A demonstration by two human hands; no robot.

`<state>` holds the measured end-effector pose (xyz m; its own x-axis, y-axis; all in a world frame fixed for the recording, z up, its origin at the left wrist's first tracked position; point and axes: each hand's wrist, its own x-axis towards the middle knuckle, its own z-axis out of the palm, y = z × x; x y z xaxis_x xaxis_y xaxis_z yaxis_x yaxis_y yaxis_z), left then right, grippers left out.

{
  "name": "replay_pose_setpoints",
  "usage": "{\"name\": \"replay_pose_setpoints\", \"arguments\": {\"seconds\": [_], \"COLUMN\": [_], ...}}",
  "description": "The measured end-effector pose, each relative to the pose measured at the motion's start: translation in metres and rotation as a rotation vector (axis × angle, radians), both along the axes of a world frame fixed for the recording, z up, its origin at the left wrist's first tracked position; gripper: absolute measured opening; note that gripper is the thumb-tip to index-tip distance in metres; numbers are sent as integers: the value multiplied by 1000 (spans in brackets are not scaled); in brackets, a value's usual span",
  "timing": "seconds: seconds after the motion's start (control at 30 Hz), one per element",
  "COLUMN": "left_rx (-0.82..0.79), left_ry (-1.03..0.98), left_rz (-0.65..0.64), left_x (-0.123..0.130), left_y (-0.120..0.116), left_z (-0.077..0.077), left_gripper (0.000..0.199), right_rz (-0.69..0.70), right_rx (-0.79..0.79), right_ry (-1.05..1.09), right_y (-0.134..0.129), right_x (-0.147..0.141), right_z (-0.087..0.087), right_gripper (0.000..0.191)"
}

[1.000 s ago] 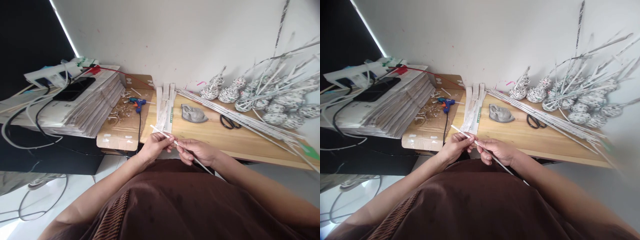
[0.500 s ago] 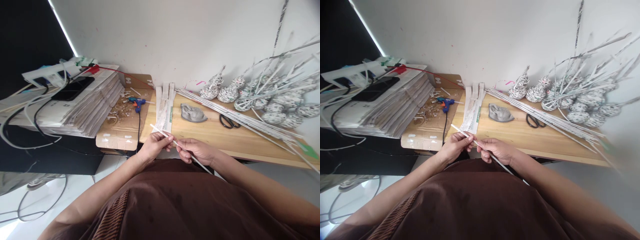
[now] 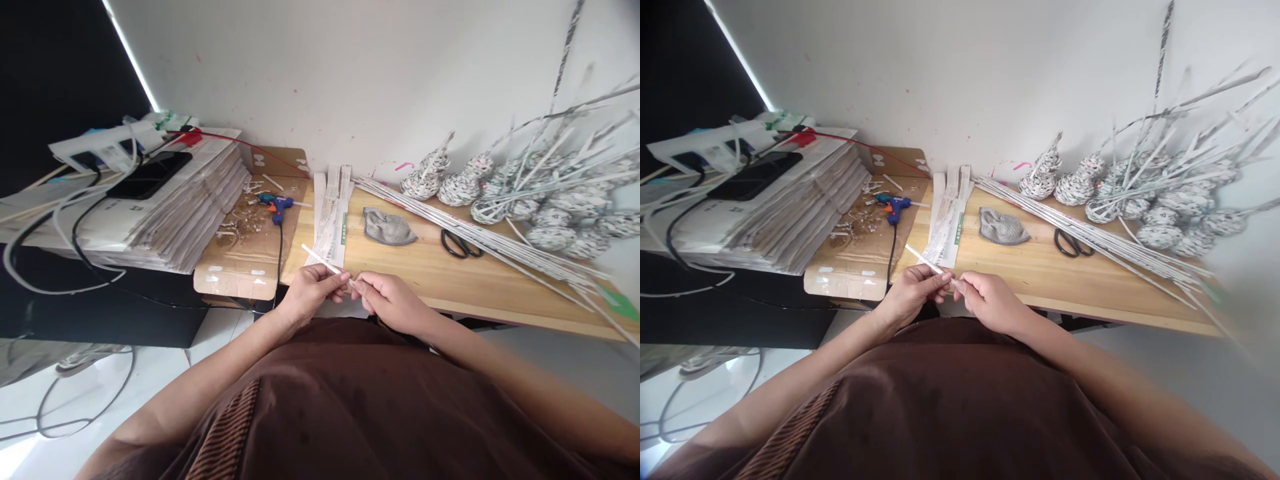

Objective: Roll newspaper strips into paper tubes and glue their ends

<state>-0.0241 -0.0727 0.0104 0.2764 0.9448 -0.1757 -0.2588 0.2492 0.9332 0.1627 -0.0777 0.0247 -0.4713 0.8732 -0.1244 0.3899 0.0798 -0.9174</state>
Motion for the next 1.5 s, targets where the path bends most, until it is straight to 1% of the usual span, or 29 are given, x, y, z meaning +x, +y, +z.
{"name": "replay_pose_setpoints", "arguments": {"seconds": [0.1,0.13,0.17,0.2,0.3,0.33,0.37,0.4,0.47,0.5,0.53,0.57,0.67,0.7,0.73,0.87,0.9,0.93,1.0,1.03,1.07,1.2,1.23,1.27,1.3,1.4,1.43,1.47,1.5], "left_rx": [-4,-12,-22,-30,-41,-41,-41,-44,-54,-58,-62,-64,-65,-62,-58,-52,-57,-62,-67,-67,-66,-78,-83,-88,-88,-61,-51,-44,-41], "left_ry": [-41,-50,-55,-58,-64,-70,-78,-87,-105,-111,-116,-118,-114,-111,-107,-100,-100,-100,-100,-100,-102,-121,-125,-126,-123,-108,-105,-106,-109], "left_rz": [21,21,19,15,21,32,42,47,43,35,28,22,28,33,36,13,9,9,11,10,7,-13,-16,-18,-20,-21,-23,-25,-27], "left_x": [-1,-1,-1,-1,-2,-2,-3,-3,-4,-4,-4,-4,-3,-3,-3,-3,-3,-3,-3,-3,-3,-3,-3,-3,-4,-4,-5,-5,-5], "left_y": [0,0,0,0,1,1,1,1,1,1,0,0,0,0,0,1,1,1,1,1,1,2,2,2,2,3,3,3,3], "left_z": [1,1,1,1,2,2,2,3,4,4,4,4,5,5,6,6,6,6,6,7,7,6,6,5,4,3,3,3,2], "left_gripper": [29,29,29,29,29,28,28,28,28,28,27,27,26,26,26,27,27,27,27,27,27,27,26,26,26,26,26,26,26], "right_rz": [97,112,112,100,23,14,20,46,135,167,172,151,15,0,18,226,230,200,101,72,73,231,237,218,180,46,25,33,66], "right_rx": [-337,-382,-355,-262,136,184,154,53,-229,-326,-345,-279,139,202,177,-324,-347,-293,-93,-38,-53,-444,-458,-402,-288,134,187,158,55], "right_ry": [177,198,180,127,-72,-101,-90,-40,100,147,153,112,-96,-128,-118,127,145,129,57,47,73,293,289,239,161,-69,-94,-75,-18], "right_y": [3,3,3,3,2,2,2,2,3,4,4,4,2,2,2,5,6,6,6,6,6,6,6,5,4,1,0,0,1], "right_x": [3,3,3,2,-1,-1,-2,-2,-1,-1,-1,-1,-1,-1,-1,1,1,1,0,0,0,2,2,2,1,-2,-2,-2,-2], "right_z": [-2,-2,-2,-1,0,0,0,-1,-2,-2,-2,-1,1,1,1,-1,-1,0,1,1,1,-3,-3,-2,-1,3,4,3,2], "right_gripper": [43,43,43,41,36,36,38,40,44,44,44,42,36,36,38,46,45,44,41,40,40,43,43,42,41,36,36,38,40]}}
